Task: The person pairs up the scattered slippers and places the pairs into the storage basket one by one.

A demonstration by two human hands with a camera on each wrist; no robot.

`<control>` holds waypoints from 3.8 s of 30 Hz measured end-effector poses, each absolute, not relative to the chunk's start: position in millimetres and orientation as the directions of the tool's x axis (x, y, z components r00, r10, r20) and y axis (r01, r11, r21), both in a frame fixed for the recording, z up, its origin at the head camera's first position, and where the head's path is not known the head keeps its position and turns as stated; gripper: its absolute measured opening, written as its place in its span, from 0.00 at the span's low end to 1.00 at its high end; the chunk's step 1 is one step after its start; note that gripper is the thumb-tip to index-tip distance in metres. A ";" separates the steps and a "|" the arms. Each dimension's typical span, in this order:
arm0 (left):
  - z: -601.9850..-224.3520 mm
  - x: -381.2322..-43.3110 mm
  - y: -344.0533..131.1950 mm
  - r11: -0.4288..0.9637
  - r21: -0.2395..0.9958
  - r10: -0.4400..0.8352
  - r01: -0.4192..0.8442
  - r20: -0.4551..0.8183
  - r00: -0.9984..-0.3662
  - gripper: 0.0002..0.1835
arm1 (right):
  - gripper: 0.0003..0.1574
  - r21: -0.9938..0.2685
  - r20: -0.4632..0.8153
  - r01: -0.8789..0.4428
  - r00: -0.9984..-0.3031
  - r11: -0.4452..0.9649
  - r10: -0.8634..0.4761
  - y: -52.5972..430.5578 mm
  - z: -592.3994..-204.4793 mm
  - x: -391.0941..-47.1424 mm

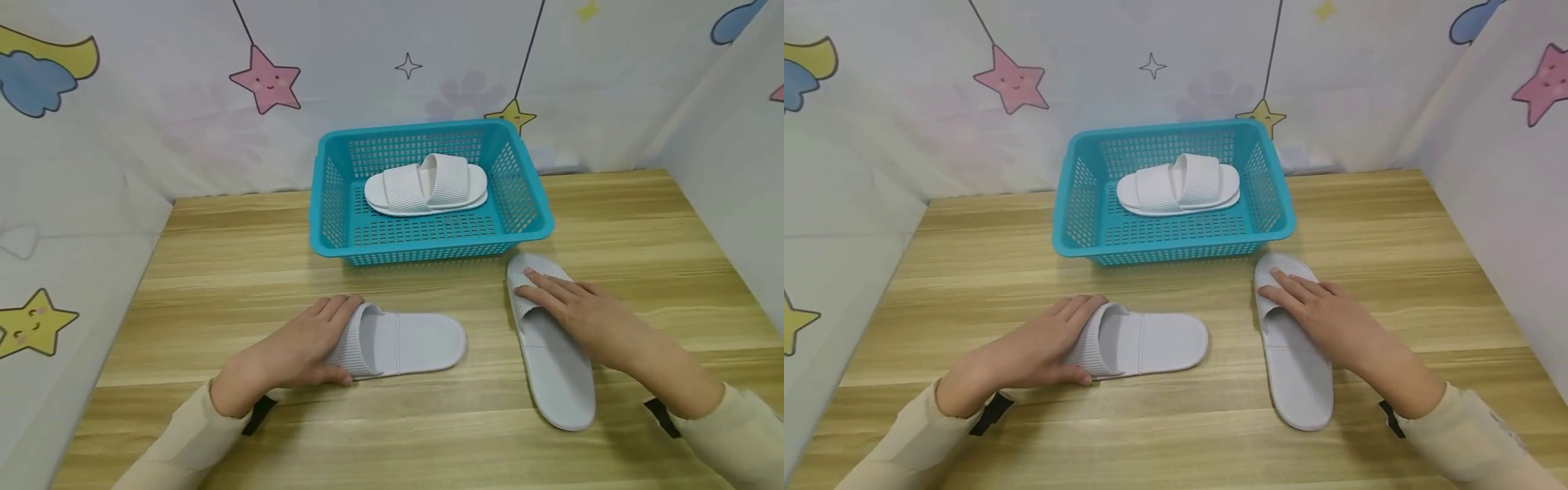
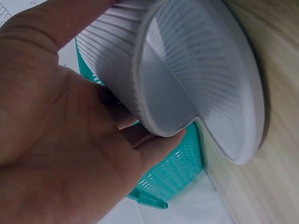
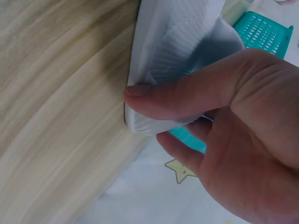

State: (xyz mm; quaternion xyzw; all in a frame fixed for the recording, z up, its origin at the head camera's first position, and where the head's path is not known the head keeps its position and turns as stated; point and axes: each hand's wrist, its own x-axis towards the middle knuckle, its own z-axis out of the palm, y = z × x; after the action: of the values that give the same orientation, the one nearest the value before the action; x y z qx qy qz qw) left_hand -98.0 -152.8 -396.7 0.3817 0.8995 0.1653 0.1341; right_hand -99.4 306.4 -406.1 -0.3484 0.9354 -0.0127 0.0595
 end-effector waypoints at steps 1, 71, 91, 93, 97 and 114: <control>-398.8 -98.6 -153.4 0.652 0.405 0.732 0.641 -0.113 -0.672 0.59 | 0.60 -0.059 -0.102 -0.648 -0.753 0.759 -0.650 305.9 -405.6 -99.2; -402.4 -96.7 -153.6 0.678 0.312 0.706 0.665 -0.029 -0.707 0.60 | 0.69 -0.334 0.204 -0.643 -0.763 0.689 -0.613 280.8 -375.7 -94.6; -394.6 -93.7 -143.0 0.634 0.320 0.710 0.704 0.118 -0.694 0.62 | 0.73 -0.319 0.341 -0.695 -0.718 0.644 -0.606 270.4 -370.3 -92.8; -393.8 -93.2 -142.7 0.626 0.326 0.709 0.709 0.142 -0.691 0.63 | 0.72 -0.315 0.349 -0.699 -0.714 0.642 -0.607 268.5 -369.4 -92.7; -392.6 -92.6 -141.9 0.605 0.338 0.705 0.721 0.194 -0.682 0.63 | 0.72 -0.307 0.354 -0.707 -0.707 0.638 -0.613 263.7 -369.3 -93.4; -391.6 -87.6 -139.5 0.601 0.333 0.690 0.726 0.243 -0.682 0.63 | 0.71 -0.323 0.361 -0.730 -0.683 0.603 -0.635 248.1 -369.6 -93.5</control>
State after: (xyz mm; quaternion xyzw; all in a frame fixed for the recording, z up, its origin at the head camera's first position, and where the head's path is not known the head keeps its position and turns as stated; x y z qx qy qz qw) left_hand -87.6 -139.5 -391.6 0.3962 0.8937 0.2060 -0.0445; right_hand -93.5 248.1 -369.6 -0.3838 0.8890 -0.2268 -0.1050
